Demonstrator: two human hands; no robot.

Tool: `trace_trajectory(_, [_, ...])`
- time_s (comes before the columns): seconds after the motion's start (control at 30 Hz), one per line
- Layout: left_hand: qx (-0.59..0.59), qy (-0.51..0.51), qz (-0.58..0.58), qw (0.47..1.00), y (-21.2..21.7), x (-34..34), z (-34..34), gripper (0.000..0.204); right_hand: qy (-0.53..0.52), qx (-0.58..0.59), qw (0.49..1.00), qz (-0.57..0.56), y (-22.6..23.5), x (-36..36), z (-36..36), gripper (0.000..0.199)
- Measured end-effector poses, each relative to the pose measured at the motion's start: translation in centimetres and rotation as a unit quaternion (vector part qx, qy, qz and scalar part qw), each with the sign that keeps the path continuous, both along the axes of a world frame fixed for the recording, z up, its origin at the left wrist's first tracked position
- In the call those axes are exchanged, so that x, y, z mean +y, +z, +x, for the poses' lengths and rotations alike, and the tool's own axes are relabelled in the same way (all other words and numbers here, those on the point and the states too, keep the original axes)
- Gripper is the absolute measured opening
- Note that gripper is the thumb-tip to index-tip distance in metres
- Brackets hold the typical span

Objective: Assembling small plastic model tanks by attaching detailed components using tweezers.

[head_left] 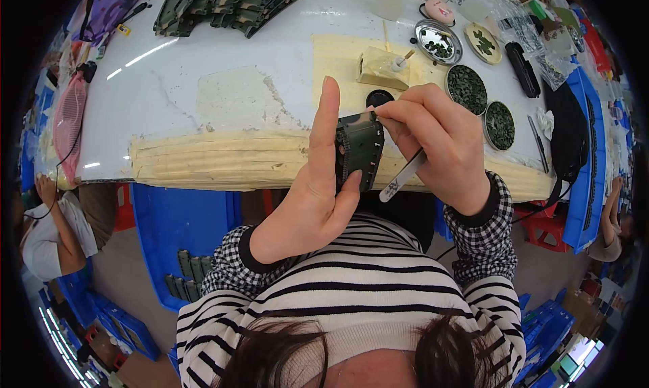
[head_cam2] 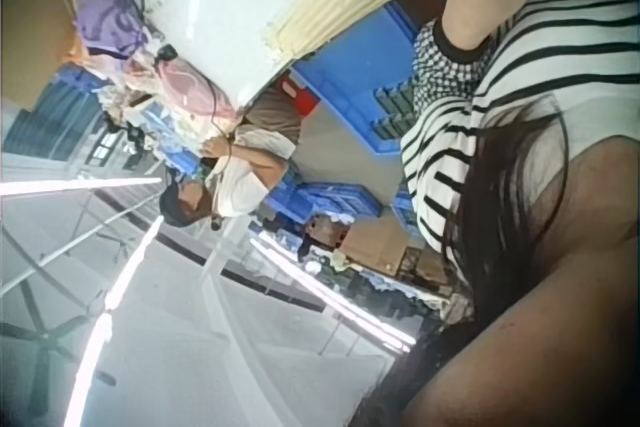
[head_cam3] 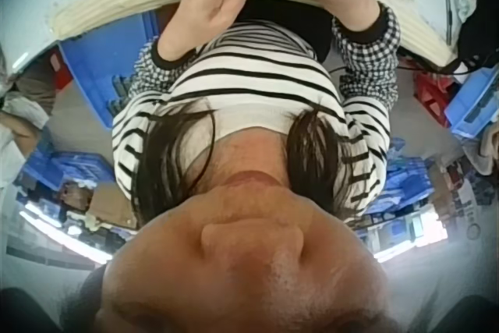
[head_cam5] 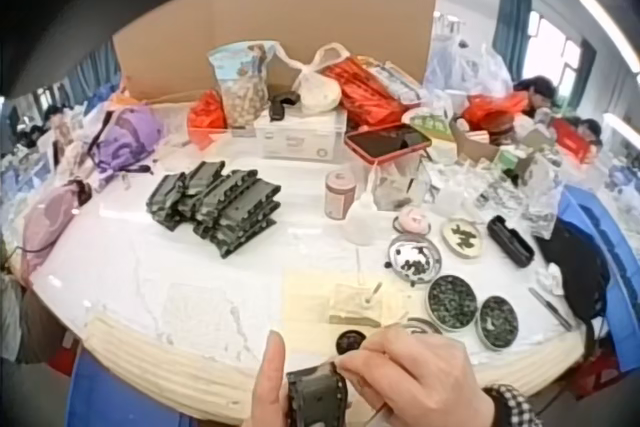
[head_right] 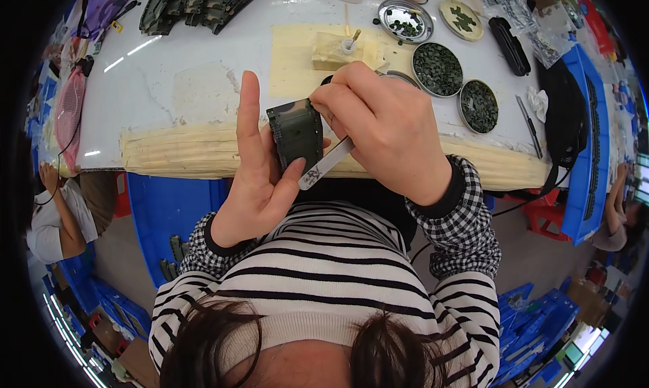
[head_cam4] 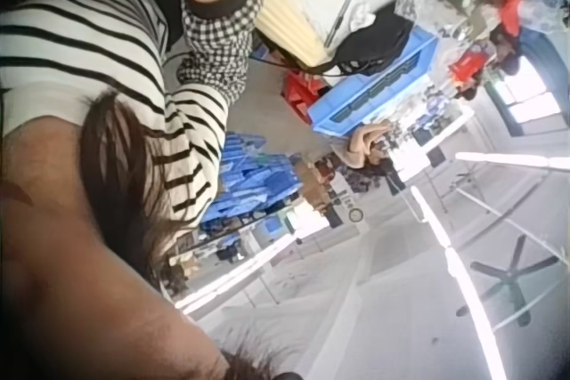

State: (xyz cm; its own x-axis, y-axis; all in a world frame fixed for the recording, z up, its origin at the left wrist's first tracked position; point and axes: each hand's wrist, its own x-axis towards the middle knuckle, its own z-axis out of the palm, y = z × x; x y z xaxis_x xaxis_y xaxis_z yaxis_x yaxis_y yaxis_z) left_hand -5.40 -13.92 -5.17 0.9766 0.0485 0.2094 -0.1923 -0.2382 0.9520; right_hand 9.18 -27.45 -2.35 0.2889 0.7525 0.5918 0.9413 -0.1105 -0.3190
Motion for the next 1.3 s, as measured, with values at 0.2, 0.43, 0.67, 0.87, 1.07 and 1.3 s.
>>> trace_trajectory(0.2, [0.005, -0.001, -0.002, 1.0, -0.1, 0.0, -0.1, 0.091, 0.018, 0.015, 1.0, -0.014, -0.2, -0.3, -0.3, 0.021])
trace_trajectory(0.43, [-0.019, 0.006, -0.03, 0.999, 0.0, 0.1, -0.1, 0.093, 0.032, 0.084, 0.996, 0.008, 0.6, -0.7, -0.8, 0.027])
trace_trajectory(0.67, [-0.019, -0.024, -0.084, 0.996, -0.3, 0.2, -0.5, 0.093, 0.065, 0.117, 0.99, 0.032, 1.0, -1.2, -0.4, 0.029])
trace_trajectory(0.87, [0.013, -0.037, -0.108, 0.993, -0.7, 0.0, -0.8, 0.092, 0.082, 0.046, 0.996, -0.004, 0.8, -1.5, 0.0, 0.03])
trace_trajectory(1.07, [0.001, -0.044, -0.255, 0.966, -0.5, -0.2, 0.2, 0.091, 0.055, 0.098, 0.994, -0.007, -0.1, -1.5, 0.0, 0.031])
trace_trajectory(1.3, [0.008, 0.012, -0.421, 0.907, 0.2, 0.4, 1.1, 0.08, 0.045, 0.118, 0.991, 0.043, -0.1, -1.0, -1.7, 0.034])
